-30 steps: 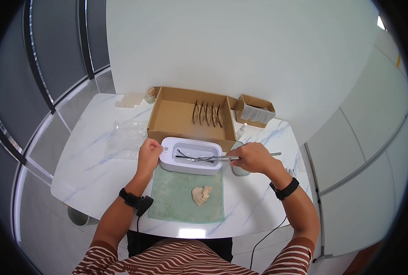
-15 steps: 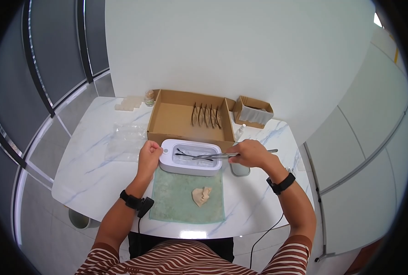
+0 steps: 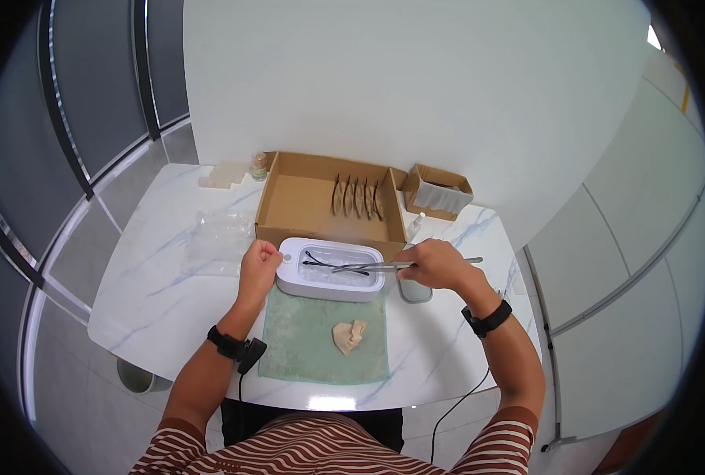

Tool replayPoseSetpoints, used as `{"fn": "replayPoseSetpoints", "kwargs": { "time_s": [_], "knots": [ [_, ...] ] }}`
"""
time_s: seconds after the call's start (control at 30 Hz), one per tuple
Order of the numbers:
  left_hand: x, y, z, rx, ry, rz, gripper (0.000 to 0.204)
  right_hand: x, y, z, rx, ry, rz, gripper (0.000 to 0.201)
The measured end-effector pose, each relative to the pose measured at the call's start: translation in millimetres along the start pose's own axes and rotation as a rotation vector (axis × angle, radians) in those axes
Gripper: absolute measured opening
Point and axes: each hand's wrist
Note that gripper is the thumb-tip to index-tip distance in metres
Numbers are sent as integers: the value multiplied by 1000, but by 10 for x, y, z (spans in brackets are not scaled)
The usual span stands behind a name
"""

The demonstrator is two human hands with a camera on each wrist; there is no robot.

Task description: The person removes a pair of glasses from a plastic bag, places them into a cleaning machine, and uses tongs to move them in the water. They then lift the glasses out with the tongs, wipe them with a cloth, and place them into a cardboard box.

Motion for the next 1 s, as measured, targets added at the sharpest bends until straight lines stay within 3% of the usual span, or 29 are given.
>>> {"fn": "replayPoseSetpoints", "kwargs": {
  "time_s": [0.3, 0.37, 0.57, 0.7, 1.0],
  "knots": [
    [45, -9, -6, 4, 12, 2, 11, 35, -68, 100, 4, 7, -11, 33],
    [29, -4, 3, 8, 9, 1, 11, -12, -106, 150, -15, 22, -137, 35],
    [52, 8, -9, -7, 33, -21, 11, -10, -33, 210, -15, 97, -111, 37],
    [42, 1, -4, -5, 38, -15, 11, -3, 51, 200, -85, 32, -114, 32],
    [59, 9, -9, -4, 37, -12, 11, 66, -33, 160, -34, 96, -25, 33]
  ]
}}
Point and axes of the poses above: each hand's wrist, its own z-axis away from the middle knuckle, its own y-axis out of the palm, x = y × z, and after that the axes turned 9 degrees about y, right-handed
